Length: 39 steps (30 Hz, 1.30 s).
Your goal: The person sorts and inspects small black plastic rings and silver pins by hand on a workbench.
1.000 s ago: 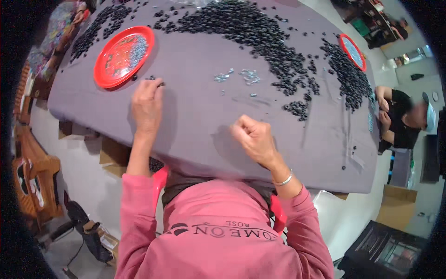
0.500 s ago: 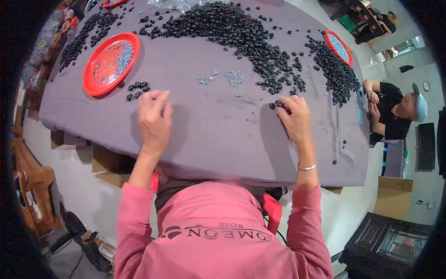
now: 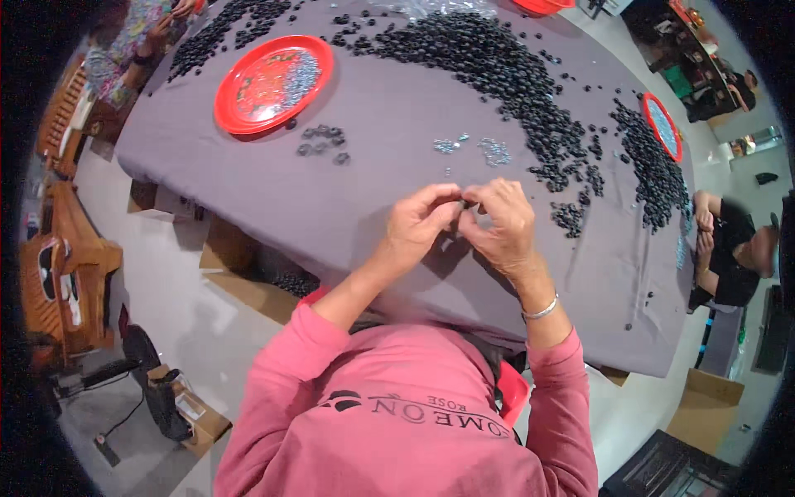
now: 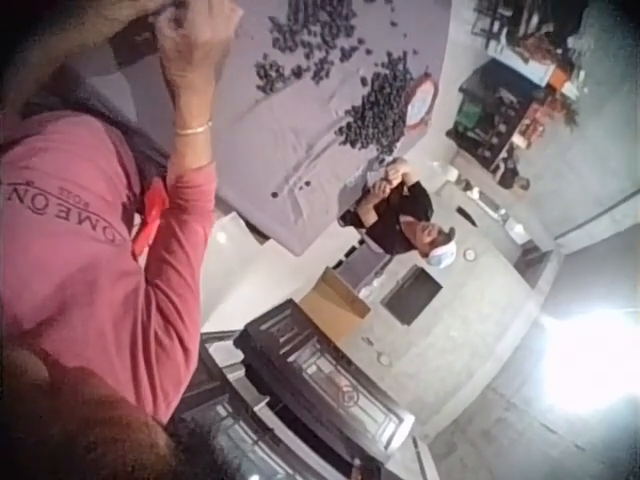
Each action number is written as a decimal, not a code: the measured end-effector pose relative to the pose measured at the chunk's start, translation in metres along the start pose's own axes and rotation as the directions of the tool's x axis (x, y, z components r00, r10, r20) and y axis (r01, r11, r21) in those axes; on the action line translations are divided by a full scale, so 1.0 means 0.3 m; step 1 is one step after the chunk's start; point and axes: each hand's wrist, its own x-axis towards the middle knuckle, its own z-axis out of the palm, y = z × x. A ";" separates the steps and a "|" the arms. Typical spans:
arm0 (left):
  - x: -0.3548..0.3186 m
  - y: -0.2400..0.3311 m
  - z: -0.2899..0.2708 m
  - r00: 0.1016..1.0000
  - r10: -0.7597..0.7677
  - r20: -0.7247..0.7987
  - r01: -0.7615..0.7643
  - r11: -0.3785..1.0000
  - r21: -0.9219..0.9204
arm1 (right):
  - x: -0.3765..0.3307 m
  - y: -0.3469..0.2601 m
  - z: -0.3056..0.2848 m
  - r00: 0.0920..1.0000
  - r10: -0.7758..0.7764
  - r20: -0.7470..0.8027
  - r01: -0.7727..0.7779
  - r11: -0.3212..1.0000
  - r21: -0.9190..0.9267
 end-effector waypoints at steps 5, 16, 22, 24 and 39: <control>0.002 0.015 -0.077 0.998 -0.056 0.035 0.063 0.970 -0.233 | 0.013 -0.024 0.082 0.997 -0.060 -0.048 0.060 0.998 0.000; 0.014 0.001 -0.102 0.978 -0.204 0.047 0.193 0.786 -0.588 | 0.003 -0.032 0.069 0.996 -0.034 -0.087 0.037 0.999 0.030; 0.005 0.015 -0.147 0.989 -0.107 -0.106 0.046 0.883 -0.467 | 0.023 0.084 0.092 0.986 0.165 -0.002 -0.165 0.984 0.066; -0.002 0.018 -0.150 0.990 -0.103 -0.093 0.047 0.880 -0.472 | 0.064 0.080 0.122 0.992 0.101 0.078 -0.097 0.994 -0.060; -0.006 0.030 -0.138 0.990 -0.136 -0.046 0.093 0.851 -0.517 | 0.052 0.020 0.182 0.981 0.181 0.076 -0.184 0.982 0.035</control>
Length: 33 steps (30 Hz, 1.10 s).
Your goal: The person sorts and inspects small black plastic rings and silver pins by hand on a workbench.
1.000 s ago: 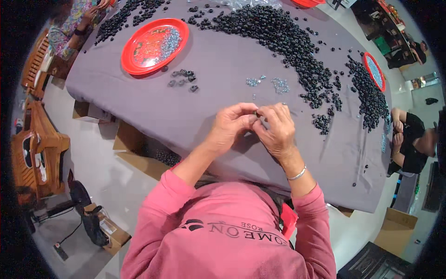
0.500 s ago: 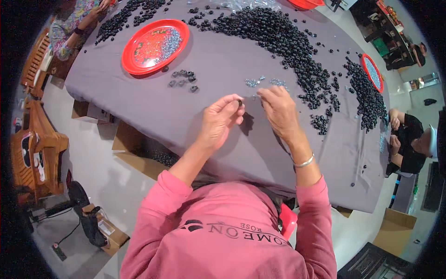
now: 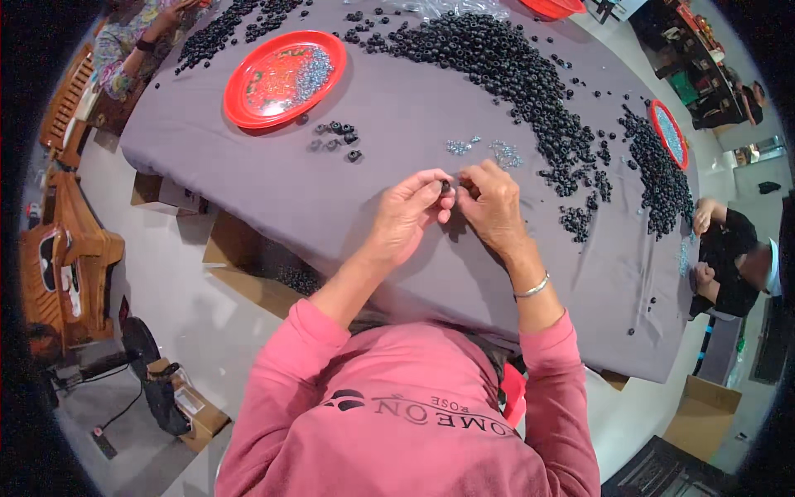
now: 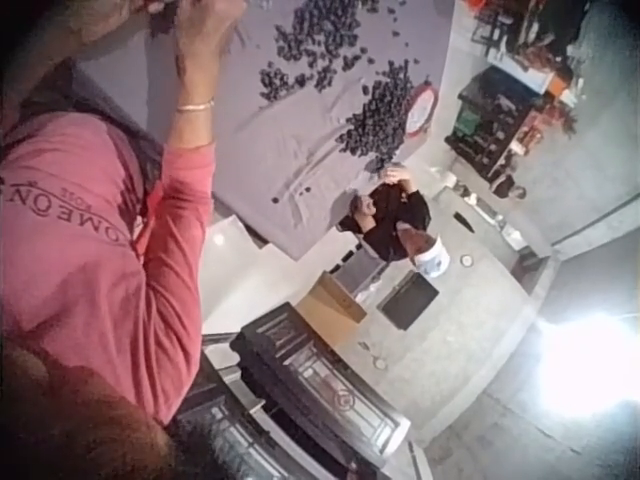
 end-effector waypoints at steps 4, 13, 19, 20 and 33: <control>0.003 -0.031 0.006 0.999 0.032 -0.008 -0.032 0.999 0.032 | 0.004 -0.029 -0.038 0.994 0.104 -0.039 -0.090 0.959 0.268; 0.038 -0.061 0.072 0.994 -0.075 -0.074 0.083 0.990 0.118 | -0.009 -0.026 -0.035 0.918 0.371 0.143 -0.350 0.584 0.733; 0.066 -0.074 0.055 0.996 -0.086 0.023 0.086 0.996 0.014 | -0.003 -0.017 -0.056 0.942 0.307 0.138 -0.311 0.640 0.703; 0.069 -0.075 0.054 0.995 -0.091 0.030 0.091 0.996 0.014 | -0.006 -0.015 -0.052 0.941 0.312 0.132 -0.311 0.642 0.701; 0.069 -0.096 0.121 0.996 -0.092 0.021 0.093 0.994 -0.053 | -0.038 -0.024 -0.079 0.964 0.090 -0.252 -0.009 0.952 0.306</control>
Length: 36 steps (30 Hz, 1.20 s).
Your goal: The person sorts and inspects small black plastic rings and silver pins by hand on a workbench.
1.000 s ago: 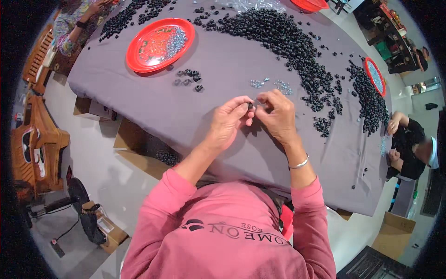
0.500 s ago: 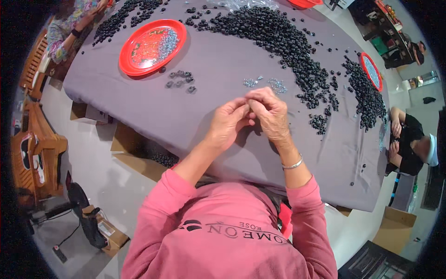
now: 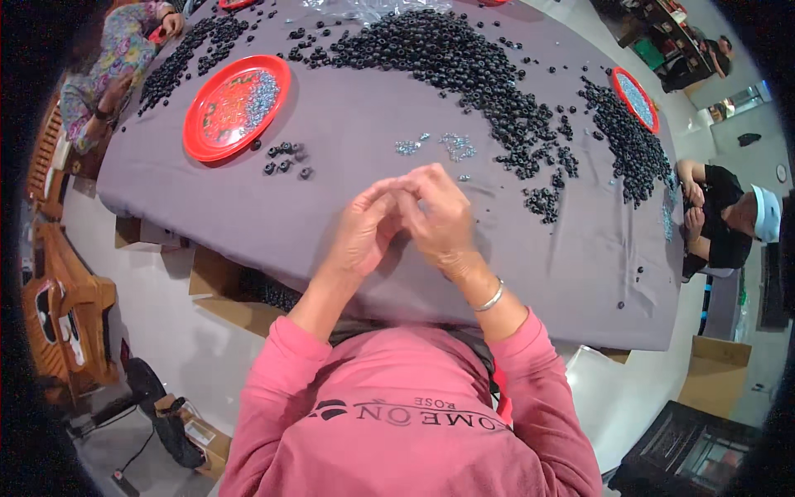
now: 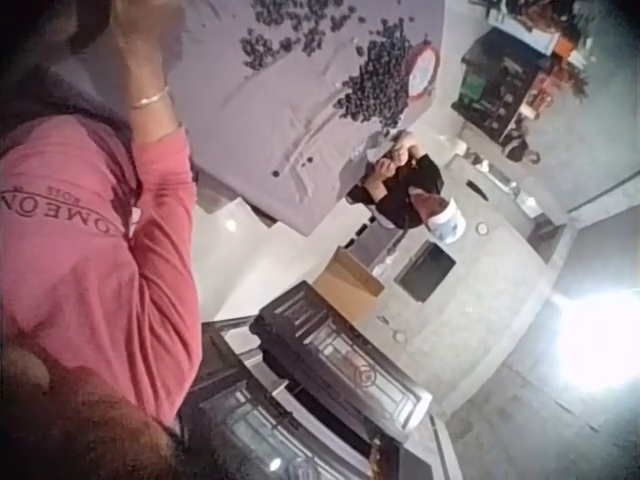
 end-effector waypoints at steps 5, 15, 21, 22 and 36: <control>0.012 -0.032 0.001 0.995 0.096 0.034 -0.095 0.995 -0.031 | -0.030 -0.004 0.012 0.987 0.016 -0.158 -0.030 0.996 -0.086; 0.032 -0.068 0.039 0.990 0.142 0.008 -0.142 0.990 0.000 | -0.048 -0.001 -0.020 0.982 0.112 -0.149 -0.111 0.994 0.014; 0.047 -0.102 0.046 0.981 0.174 -0.087 -0.160 0.975 0.152 | -0.041 0.043 -0.094 0.992 0.117 -0.048 -0.112 0.989 0.097; 0.048 -0.107 0.053 0.984 0.160 -0.074 -0.142 0.969 0.203 | -0.043 0.042 -0.120 0.992 0.117 -0.052 -0.112 0.990 0.090; 0.032 -0.099 0.063 0.995 0.096 -0.033 -0.083 0.954 0.288 | -0.042 0.250 -0.538 0.987 0.148 -0.068 -0.161 0.817 -0.554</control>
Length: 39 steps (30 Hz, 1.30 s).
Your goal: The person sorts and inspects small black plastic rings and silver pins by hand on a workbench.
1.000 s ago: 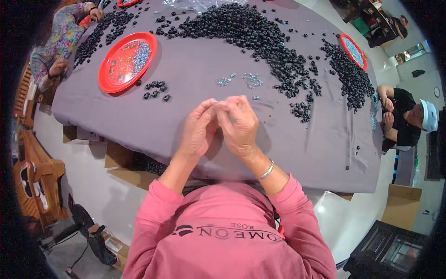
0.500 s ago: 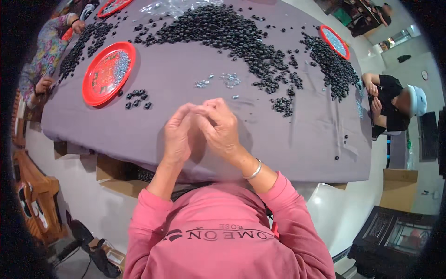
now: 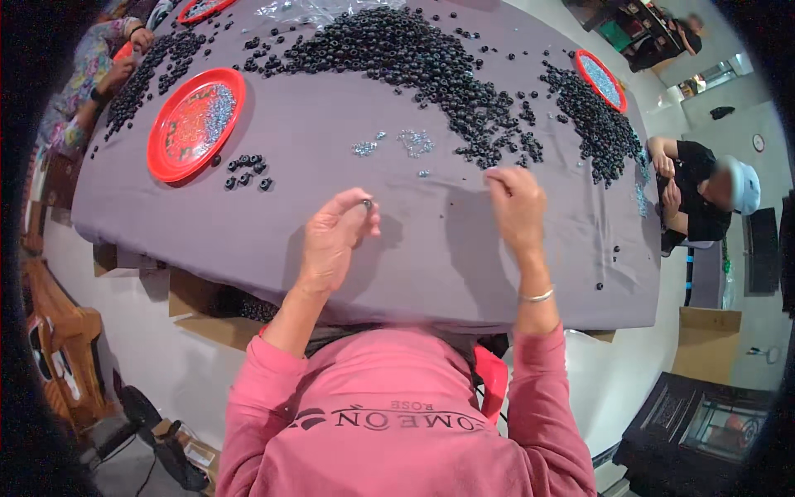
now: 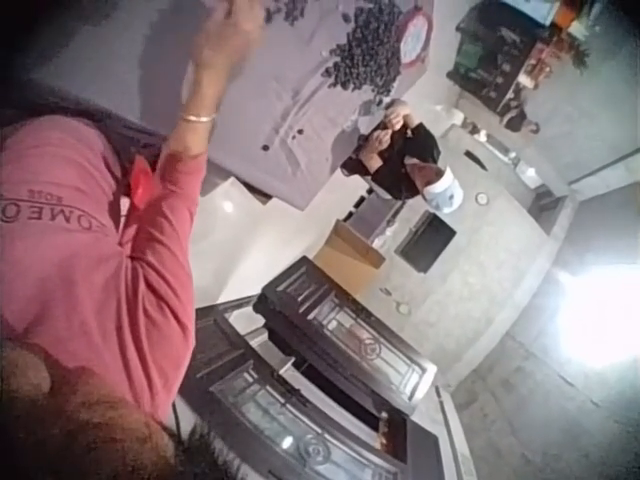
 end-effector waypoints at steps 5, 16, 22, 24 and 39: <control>-0.011 0.022 -0.058 0.999 -0.033 -0.027 0.034 0.998 0.058 | 0.051 0.000 -0.024 0.966 -0.131 0.221 0.192 0.940 -0.282; -0.082 0.090 -0.133 0.996 -0.044 0.073 0.044 0.999 0.001 | 0.035 -0.293 0.084 0.957 0.018 0.290 -0.069 0.984 0.166; -0.097 0.085 -0.141 0.998 -0.040 0.043 0.043 0.997 -0.071 | -0.022 -0.475 0.195 0.912 -0.060 0.406 -0.287 0.613 0.736; -0.087 0.083 -0.147 0.997 -0.033 0.069 0.038 0.997 -0.068 | -0.026 -0.491 0.217 0.914 -0.083 0.397 -0.282 0.574 0.769; -0.092 0.078 -0.182 0.997 -0.014 0.074 0.021 0.995 -0.102 | -0.089 -0.517 0.316 0.958 -0.065 0.281 -0.170 0.659 0.732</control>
